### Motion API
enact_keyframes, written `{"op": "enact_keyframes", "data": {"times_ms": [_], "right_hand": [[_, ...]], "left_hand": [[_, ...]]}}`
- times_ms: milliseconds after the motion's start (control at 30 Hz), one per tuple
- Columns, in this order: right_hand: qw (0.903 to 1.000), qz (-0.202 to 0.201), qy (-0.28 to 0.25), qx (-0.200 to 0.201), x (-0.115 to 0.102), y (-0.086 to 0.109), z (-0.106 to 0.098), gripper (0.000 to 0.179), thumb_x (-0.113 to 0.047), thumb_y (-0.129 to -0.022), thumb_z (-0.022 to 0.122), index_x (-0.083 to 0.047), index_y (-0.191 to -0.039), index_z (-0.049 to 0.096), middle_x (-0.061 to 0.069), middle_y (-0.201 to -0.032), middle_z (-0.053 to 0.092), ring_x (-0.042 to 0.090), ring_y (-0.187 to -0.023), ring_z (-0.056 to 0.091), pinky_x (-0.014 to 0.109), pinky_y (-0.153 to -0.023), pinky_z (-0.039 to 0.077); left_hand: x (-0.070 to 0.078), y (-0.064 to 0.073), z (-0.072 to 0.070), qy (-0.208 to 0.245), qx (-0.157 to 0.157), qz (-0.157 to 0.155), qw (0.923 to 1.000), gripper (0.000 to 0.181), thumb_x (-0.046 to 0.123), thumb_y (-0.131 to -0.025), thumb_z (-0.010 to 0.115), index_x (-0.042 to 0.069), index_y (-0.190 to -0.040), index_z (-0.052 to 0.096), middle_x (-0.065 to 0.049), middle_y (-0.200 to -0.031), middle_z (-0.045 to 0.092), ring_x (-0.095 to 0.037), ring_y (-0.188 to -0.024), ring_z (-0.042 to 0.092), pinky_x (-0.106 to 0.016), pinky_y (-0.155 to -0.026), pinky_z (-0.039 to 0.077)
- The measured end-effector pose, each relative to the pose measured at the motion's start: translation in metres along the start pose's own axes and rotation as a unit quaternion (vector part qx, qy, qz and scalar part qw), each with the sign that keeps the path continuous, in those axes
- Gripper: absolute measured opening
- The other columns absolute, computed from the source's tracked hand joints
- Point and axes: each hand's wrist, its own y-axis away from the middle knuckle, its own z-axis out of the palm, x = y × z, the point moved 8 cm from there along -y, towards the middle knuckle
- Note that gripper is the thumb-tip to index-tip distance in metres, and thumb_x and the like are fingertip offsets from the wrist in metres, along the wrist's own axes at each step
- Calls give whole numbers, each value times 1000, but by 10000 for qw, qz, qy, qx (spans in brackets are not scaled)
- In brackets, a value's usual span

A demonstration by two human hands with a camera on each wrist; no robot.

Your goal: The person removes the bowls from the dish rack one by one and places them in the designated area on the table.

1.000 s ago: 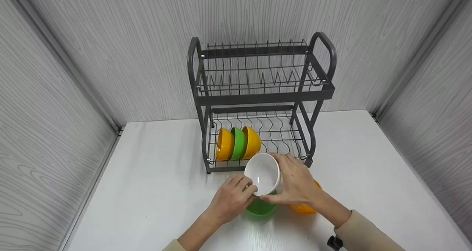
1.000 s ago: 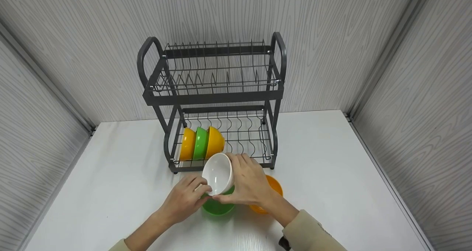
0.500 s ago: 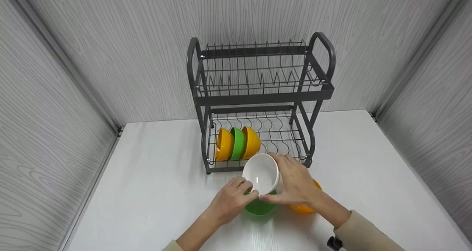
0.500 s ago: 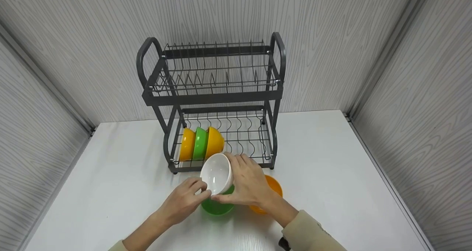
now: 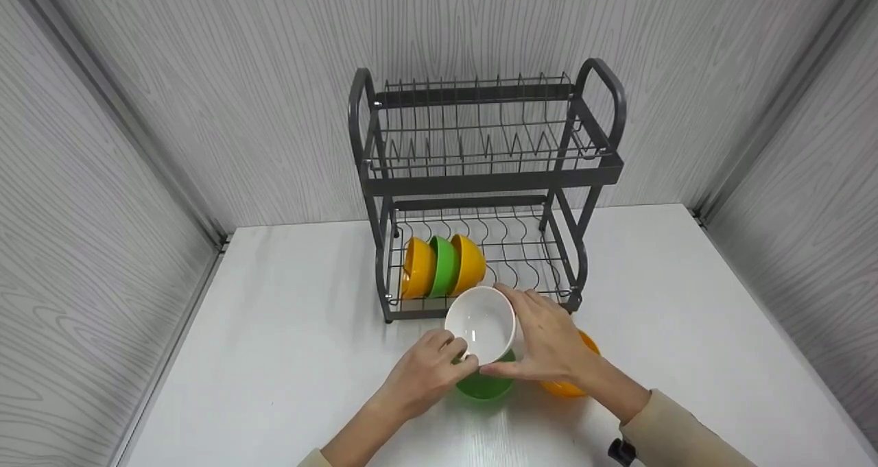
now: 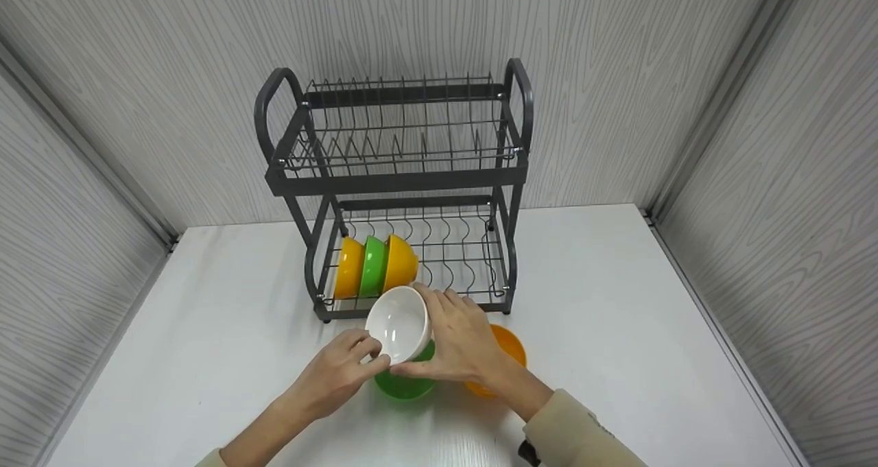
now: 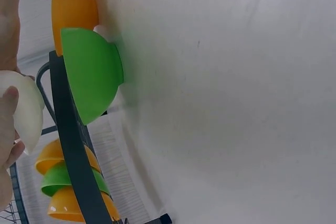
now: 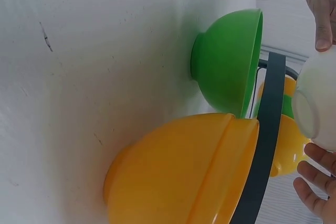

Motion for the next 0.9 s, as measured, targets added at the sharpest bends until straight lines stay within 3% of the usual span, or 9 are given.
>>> {"op": "enact_keyframes", "data": {"times_ms": [200, 367, 467, 700, 900], "right_hand": [[9993, -140, 201, -290, 7, -2, 1, 116, -85, -68, 75, -15, -155, 45, 6, -131, 71, 29, -115, 70, 52, -93, 62], [9958, -235, 689, -548, 19, -4, 0, 101, -76, -70, 80, -18, -149, 54, 6, -123, 70, 30, -112, 69, 50, -92, 62], [9938, -240, 834, -691, 27, -4, -1, 87, -71, -76, 80, -19, -144, 60, 6, -120, 69, 29, -109, 68, 48, -91, 62], [9926, -192, 882, -811, 48, -3, -1, 56, -52, -89, 78, -21, -134, 69, 7, -115, 70, 31, -105, 69, 50, -89, 63], [9919, -224, 1008, -744, 63, -3, 1, 39, -40, -93, 78, -20, -127, 74, 5, -111, 70, 26, -102, 67, 43, -88, 62]], "left_hand": [[-1, 4, -3, -234, 207, 122, 9994, 26, 17, -84, 84, 25, -99, 64, 5, -93, 63, -13, -88, 59, -25, -85, 55], [-5, 9, -7, -209, 361, 104, 9991, 20, 17, -86, 78, 24, -97, 62, 5, -91, 62, -14, -87, 57, -25, -81, 53], [-8, 12, -10, -194, 341, 76, 9992, 16, 17, -88, 75, 24, -96, 62, 5, -90, 61, -15, -86, 56, -26, -80, 53], [-15, 23, -14, -284, 242, 20, 9993, 21, 17, -85, 78, 24, -96, 62, 4, -90, 61, -15, -84, 56, -27, -79, 52], [-22, 33, -17, -401, 40, -51, 9992, 22, 19, -84, 78, 23, -98, 62, 4, -92, 62, -15, -86, 57, -27, -80, 53]]}}
